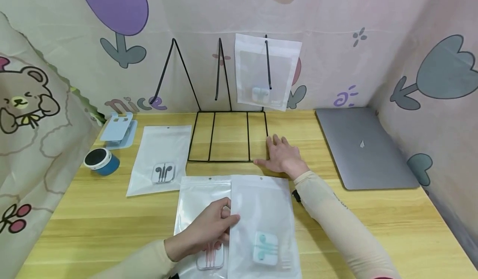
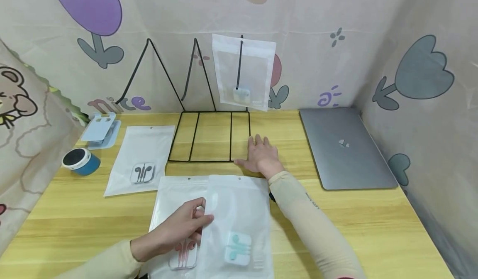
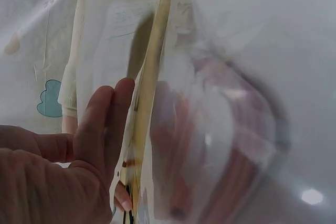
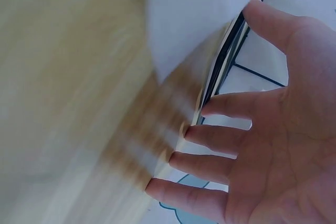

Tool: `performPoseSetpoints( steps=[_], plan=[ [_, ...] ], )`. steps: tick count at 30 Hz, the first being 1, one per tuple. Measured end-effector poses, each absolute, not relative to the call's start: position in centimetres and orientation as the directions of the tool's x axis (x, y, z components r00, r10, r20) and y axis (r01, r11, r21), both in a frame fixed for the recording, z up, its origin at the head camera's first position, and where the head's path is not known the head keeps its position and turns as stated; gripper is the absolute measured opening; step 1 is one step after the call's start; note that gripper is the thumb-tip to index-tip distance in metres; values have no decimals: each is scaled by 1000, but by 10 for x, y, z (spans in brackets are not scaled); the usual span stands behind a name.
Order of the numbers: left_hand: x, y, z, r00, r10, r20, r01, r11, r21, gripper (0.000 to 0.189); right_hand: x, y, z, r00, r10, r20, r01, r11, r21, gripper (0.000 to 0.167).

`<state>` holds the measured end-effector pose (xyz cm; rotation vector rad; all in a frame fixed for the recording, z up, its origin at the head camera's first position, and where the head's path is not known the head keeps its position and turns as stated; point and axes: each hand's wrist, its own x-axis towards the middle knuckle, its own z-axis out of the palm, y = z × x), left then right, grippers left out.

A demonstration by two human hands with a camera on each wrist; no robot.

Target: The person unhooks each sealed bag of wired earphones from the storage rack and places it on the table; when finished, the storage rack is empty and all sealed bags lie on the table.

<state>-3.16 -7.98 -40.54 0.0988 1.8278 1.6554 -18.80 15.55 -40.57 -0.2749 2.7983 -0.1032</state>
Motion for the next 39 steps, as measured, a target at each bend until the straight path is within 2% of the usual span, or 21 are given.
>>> performPoseSetpoints(
  steps=[6, 14, 21, 24, 28, 31, 39],
  plan=[
    [-35, -70, -407, -760, 495, -422, -342, 248, 907, 15, -188, 157, -406, -928, -198, -315, -173, 979, -107, 99],
    [-38, -61, -413, -766, 513, -389, -306, 241, 921, 24, -188, 159, -406, -929, -195, -316, -169, 980, -108, 99],
    [-35, -61, -415, -751, 512, -416, -367, 200, 909, 37, -187, 157, -407, -927, -202, -317, -178, 978, -104, 99],
    [-31, -63, -410, -776, 499, -384, -307, 232, 923, 55, -187, 157, -407, -928, -203, -313, -180, 978, -103, 98],
    [-23, -68, -399, -825, 473, -308, -151, 341, 928, 73, -188, 156, -407, -927, -204, -315, -179, 978, -104, 99],
    [-18, -73, -393, -831, 487, -268, -90, 358, 929, 72, -189, 155, -407, -926, -206, -316, -182, 978, -104, 99],
    [-14, -85, -380, -813, 538, -223, -75, 282, 956, 64, -191, 155, -407, -926, -203, -317, -179, 978, -105, 99]
  ],
)
